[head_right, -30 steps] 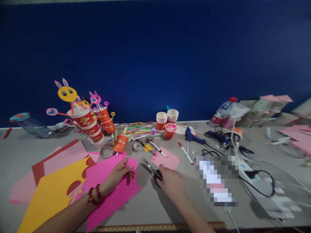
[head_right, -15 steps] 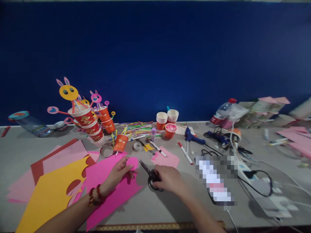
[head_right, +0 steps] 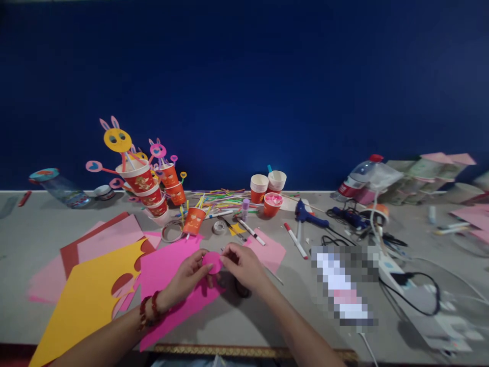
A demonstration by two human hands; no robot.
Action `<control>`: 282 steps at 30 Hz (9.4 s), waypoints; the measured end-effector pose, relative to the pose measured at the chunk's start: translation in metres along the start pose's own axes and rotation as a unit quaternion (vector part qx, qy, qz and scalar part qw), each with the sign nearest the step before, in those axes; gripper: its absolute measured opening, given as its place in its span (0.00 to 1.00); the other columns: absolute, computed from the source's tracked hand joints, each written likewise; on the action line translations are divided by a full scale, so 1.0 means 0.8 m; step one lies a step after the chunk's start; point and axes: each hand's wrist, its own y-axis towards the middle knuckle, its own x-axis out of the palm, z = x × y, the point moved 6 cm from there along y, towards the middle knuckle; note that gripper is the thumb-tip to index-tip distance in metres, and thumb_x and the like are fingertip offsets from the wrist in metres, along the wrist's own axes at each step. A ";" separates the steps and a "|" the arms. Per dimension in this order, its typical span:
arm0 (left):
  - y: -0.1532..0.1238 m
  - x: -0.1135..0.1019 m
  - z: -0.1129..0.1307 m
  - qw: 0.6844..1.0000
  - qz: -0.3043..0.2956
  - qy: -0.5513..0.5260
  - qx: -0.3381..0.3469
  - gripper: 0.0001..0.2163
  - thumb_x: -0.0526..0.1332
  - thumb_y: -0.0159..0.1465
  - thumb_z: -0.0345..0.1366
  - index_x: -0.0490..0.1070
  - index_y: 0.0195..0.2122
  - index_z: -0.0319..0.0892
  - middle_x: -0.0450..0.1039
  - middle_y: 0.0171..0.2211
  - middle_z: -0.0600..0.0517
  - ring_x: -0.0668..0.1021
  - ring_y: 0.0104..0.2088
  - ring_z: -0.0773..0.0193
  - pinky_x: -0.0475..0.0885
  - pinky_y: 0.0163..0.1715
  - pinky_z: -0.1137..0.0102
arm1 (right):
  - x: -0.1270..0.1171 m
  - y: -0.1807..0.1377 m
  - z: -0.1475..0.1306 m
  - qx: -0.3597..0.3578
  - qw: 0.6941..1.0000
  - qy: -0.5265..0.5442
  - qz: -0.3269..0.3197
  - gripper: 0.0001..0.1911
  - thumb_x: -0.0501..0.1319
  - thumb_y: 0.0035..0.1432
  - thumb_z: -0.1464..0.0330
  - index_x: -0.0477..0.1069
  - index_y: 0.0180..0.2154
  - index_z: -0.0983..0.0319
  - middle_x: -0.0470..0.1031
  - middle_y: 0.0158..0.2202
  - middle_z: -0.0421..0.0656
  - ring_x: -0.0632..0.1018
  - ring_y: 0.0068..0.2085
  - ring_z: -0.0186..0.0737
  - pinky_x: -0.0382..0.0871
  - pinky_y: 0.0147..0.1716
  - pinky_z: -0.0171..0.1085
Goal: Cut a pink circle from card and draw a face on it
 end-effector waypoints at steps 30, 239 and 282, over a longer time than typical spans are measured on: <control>0.003 -0.017 -0.033 0.998 0.036 -0.050 -0.027 0.16 0.56 0.71 0.50 0.63 0.46 0.41 0.79 0.29 0.48 0.77 0.22 0.65 0.73 0.20 0.72 | -0.072 0.004 0.050 0.092 0.895 -0.425 0.104 0.12 0.63 0.63 0.62 0.76 0.45 0.59 0.79 0.49 0.49 0.77 0.50 0.52 0.68 0.46 0.43; 0.001 -0.035 -0.013 0.991 0.044 -0.122 -0.036 0.11 0.63 0.66 0.42 0.64 0.39 0.42 0.78 0.25 0.53 0.77 0.17 0.66 0.67 0.13 0.78 | 0.059 -0.019 0.052 0.200 0.948 0.179 -0.172 0.30 0.68 0.50 0.43 0.58 0.24 0.59 0.65 0.16 0.33 0.58 0.14 0.24 0.48 0.14 0.28; -0.023 -0.007 0.005 0.819 -0.034 0.567 0.081 0.36 0.66 0.63 0.49 0.55 0.69 0.44 0.59 0.68 0.36 0.62 0.67 0.38 0.54 0.65 0.36 | -0.009 0.009 0.077 0.150 0.964 0.182 0.126 0.17 0.71 0.39 0.65 0.65 0.28 0.59 0.71 0.25 0.38 0.69 0.25 0.35 0.61 0.22 0.32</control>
